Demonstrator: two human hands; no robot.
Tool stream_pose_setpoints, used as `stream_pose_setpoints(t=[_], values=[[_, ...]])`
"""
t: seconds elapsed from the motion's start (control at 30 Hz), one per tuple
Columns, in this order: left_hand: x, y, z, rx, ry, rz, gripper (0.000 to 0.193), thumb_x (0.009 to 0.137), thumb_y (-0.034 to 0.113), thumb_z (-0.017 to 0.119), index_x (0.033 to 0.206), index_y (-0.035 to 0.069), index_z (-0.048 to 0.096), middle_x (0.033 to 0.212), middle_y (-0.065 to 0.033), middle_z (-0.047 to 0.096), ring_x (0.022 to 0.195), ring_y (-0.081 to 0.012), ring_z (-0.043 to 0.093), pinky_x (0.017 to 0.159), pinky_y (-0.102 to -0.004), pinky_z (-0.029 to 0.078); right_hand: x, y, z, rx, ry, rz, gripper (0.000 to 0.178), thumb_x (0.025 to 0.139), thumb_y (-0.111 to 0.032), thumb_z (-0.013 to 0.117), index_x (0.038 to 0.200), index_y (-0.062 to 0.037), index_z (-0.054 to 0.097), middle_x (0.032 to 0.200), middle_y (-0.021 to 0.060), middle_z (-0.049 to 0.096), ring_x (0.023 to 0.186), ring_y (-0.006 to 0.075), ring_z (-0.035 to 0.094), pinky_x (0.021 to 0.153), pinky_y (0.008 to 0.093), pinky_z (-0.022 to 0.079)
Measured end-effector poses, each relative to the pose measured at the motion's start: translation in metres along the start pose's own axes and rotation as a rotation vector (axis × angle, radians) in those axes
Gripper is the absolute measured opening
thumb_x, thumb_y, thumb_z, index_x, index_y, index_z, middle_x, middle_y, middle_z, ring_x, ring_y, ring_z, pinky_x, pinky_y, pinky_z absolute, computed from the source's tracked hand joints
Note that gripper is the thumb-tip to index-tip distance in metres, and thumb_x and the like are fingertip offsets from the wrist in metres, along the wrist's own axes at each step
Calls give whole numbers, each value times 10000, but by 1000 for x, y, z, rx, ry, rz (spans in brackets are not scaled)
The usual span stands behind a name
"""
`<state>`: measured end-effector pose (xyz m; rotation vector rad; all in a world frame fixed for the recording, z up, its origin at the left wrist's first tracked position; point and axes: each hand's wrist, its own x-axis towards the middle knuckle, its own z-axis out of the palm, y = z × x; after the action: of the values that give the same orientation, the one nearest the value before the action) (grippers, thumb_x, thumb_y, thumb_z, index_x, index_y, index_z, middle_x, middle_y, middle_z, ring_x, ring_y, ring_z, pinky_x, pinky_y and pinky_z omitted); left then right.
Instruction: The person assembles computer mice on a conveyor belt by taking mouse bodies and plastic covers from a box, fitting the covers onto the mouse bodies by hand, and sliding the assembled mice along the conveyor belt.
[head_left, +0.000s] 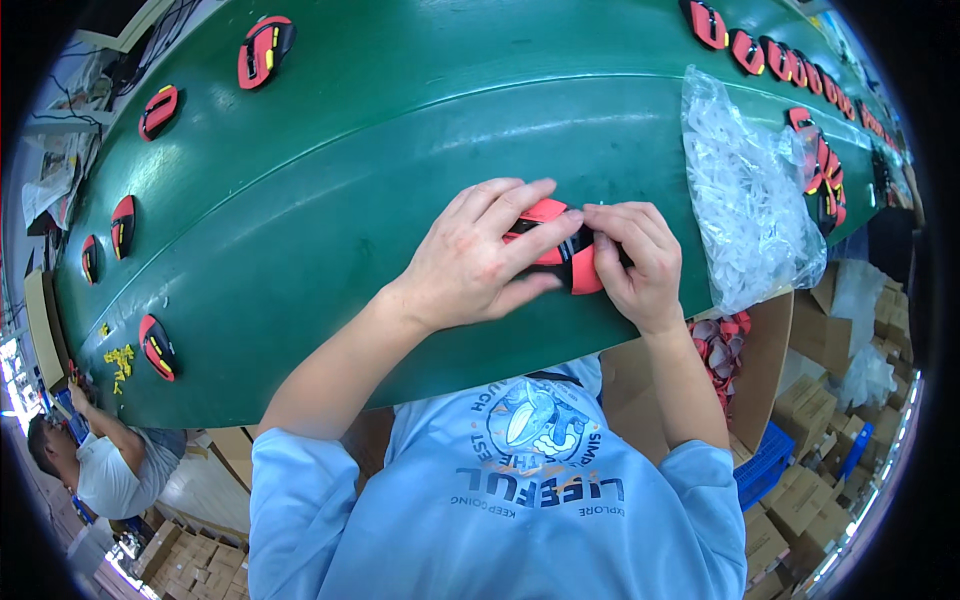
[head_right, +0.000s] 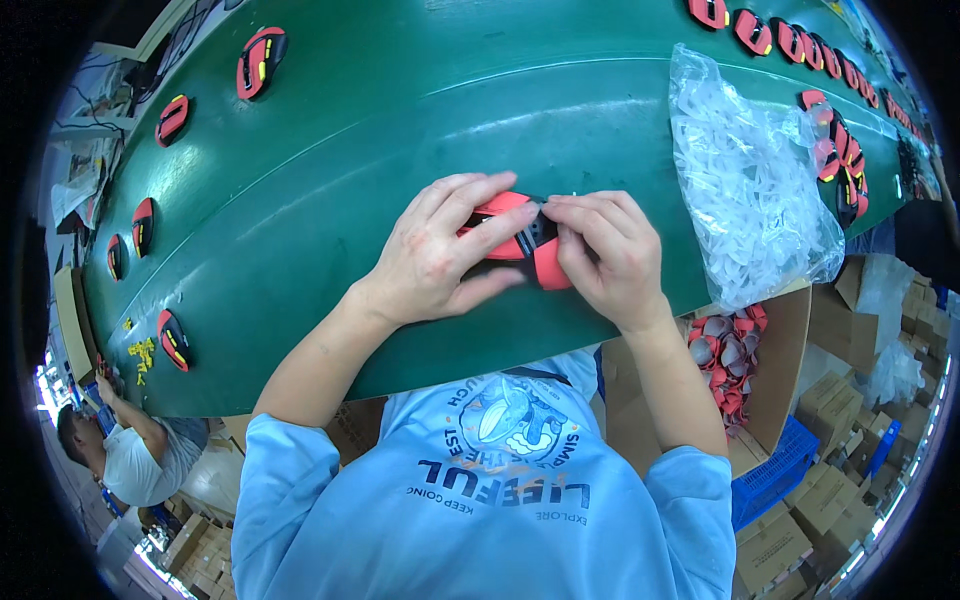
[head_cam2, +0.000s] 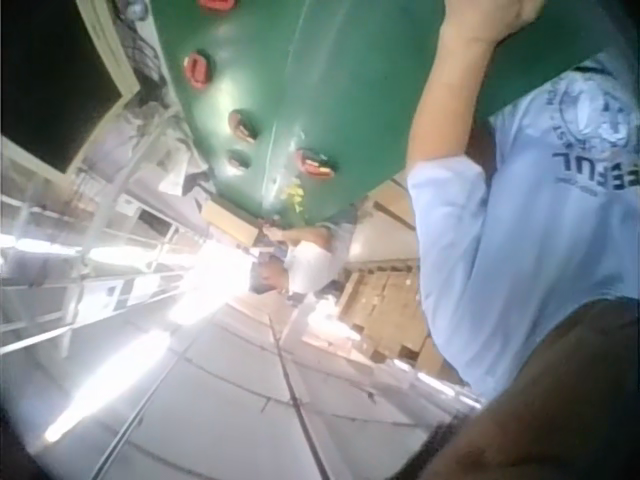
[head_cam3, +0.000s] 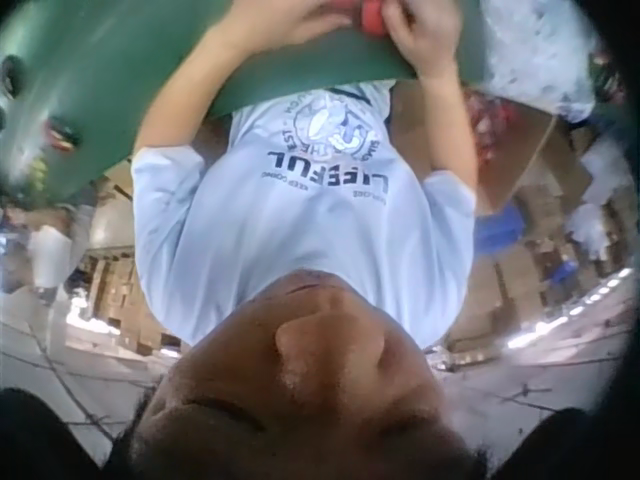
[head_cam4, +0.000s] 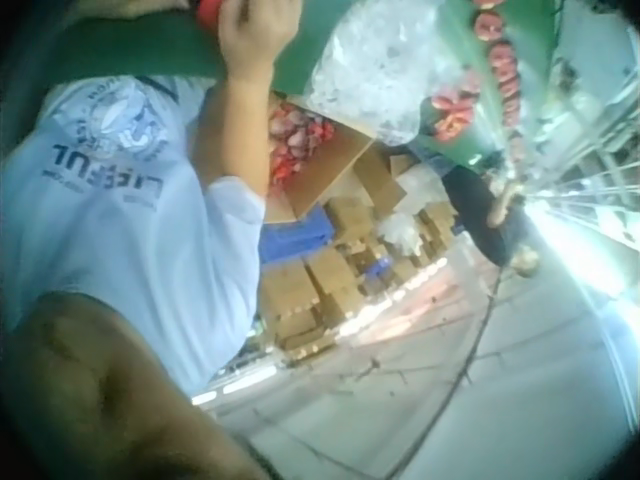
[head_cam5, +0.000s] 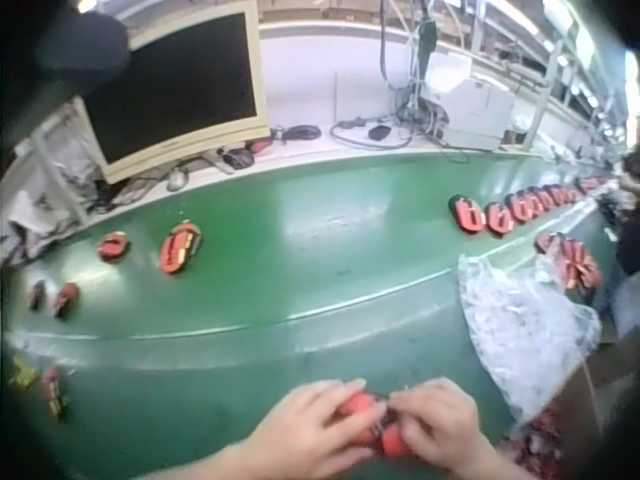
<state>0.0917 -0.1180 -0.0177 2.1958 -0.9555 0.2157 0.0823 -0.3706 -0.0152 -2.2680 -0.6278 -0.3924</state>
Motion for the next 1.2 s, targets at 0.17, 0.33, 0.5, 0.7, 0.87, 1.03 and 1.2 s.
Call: stream_pose_setpoints(t=[0.17,0.33,0.5,0.7,0.87,1.03,1.2], values=[[3,2,9,113,-56,12,542,826,406,878,1329,248,754,1478,-150,613,1340,-423,573,1155,-604,473,-3,0,1,-14,48,77,250,840,10,772,1087,-25,768,1092,114,809,945,296,752,819,378,600],[1,2,15,134,-9,-11,470,841,330,875,1288,244,760,1430,-142,648,1286,-401,620,1150,-588,484,-17,-4,-20,37,134,75,336,832,-84,847,1157,-33,772,1222,131,793,1023,316,750,901,414,595],[3,-2,13,84,-15,1,519,836,299,886,1312,162,732,1427,-157,659,1321,-393,630,1158,-558,492,-26,-11,-20,-178,-190,26,641,719,-269,962,1286,-44,764,1368,131,742,1188,331,710,1030,463,558],[2,-6,9,-51,-24,-86,718,785,254,940,1390,12,638,1432,-179,667,1380,-405,619,1195,-513,487,-11,2,-37,94,-193,123,659,740,-230,964,1327,-31,740,1378,150,738,1261,364,688,1046,450,568],[1,-9,9,-55,-20,-71,732,777,256,945,1399,24,635,1415,-181,677,1366,-391,635,1193,-512,498,13,6,-17,160,-275,-32,696,773,-298,956,1376,-42,720,1411,114,733,1346,348,660,1152,484,491],[-1,-9,11,-77,-7,-81,808,779,254,943,1457,11,577,1425,-188,668,1377,-398,628,1193,-519,497,11,18,-13,55,-334,-44,733,750,-428,943,1373,-102,735,1367,64,763,1379,322,643,1155,509,466],[-2,-11,10,-108,-14,-74,857,792,243,931,1507,8,520,1446,-199,651,1387,-414,619,1201,-531,486,7,9,-12,-98,-303,-74,714,747,-452,937,1348,-115,747,1358,50,767,1351,301,659,1150,510,466]])
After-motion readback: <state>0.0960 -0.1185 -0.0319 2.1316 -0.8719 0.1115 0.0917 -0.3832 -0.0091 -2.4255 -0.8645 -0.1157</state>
